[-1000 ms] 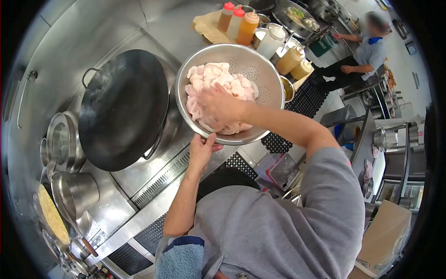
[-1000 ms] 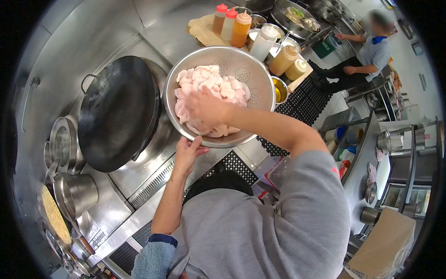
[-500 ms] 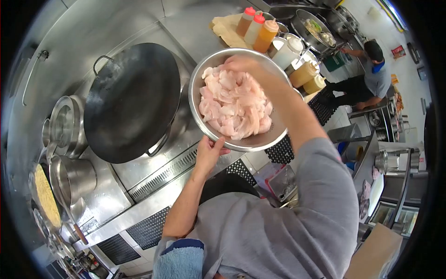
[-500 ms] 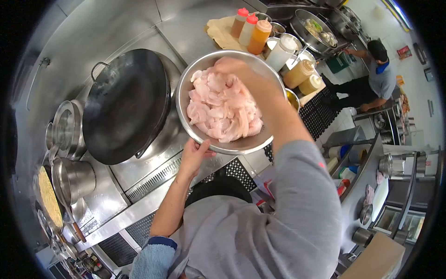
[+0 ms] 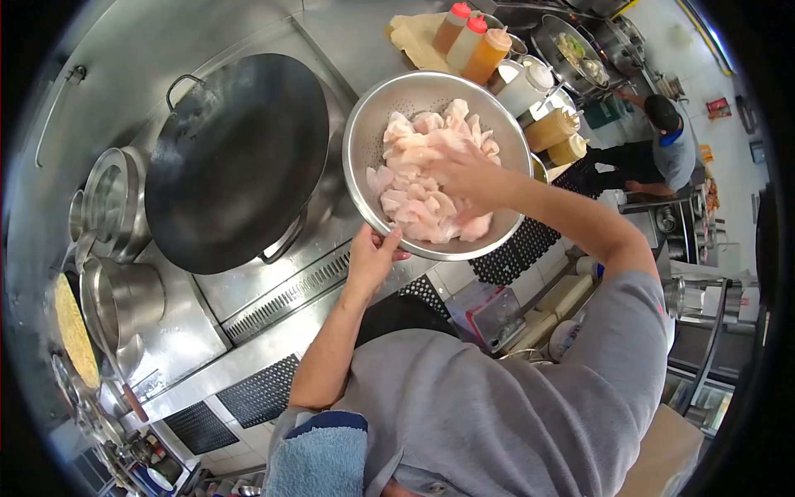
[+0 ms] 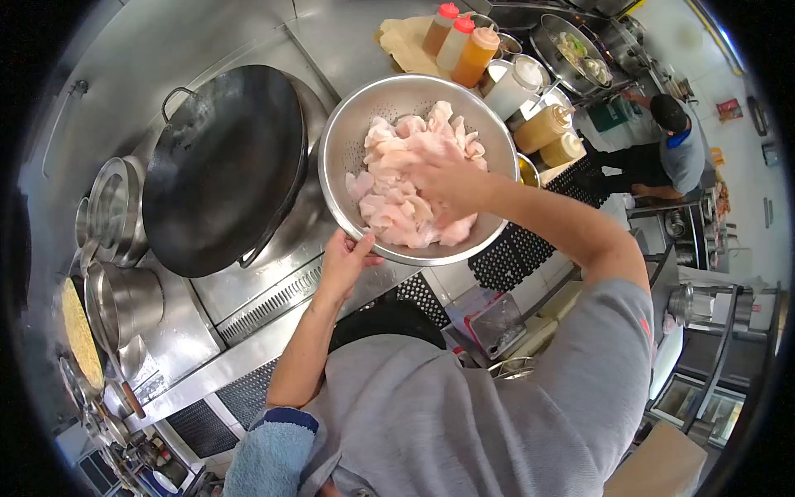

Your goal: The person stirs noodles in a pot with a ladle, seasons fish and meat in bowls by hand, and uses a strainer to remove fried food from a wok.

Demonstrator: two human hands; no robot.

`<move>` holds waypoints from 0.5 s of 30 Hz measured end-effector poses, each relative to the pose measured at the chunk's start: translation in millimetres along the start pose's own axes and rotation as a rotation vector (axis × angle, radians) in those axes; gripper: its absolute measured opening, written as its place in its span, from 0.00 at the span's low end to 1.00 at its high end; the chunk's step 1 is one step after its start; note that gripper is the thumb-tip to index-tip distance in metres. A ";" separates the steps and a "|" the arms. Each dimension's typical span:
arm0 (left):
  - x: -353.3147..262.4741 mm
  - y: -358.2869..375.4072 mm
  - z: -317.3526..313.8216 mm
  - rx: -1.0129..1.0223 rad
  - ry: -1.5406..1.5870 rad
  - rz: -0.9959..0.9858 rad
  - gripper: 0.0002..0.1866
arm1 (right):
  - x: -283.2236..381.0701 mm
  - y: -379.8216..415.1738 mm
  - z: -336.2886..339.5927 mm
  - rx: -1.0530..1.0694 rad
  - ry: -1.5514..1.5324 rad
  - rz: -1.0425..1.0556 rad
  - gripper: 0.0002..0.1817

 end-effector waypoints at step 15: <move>0.6 -1.2 -3.0 0.013 -0.002 -0.024 0.13 | -124.4 -55.8 -16.2 0.135 -0.165 -0.525 0.20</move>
Point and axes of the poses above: each hand's wrist, its own y-axis away from the middle knuckle, its own z-axis out of the back of the hand, x = y × z, the point moved 9 cm from there along -y, towards the middle knuckle, and after that the axes turned 3 degrees about y, right-handed, at the moved point
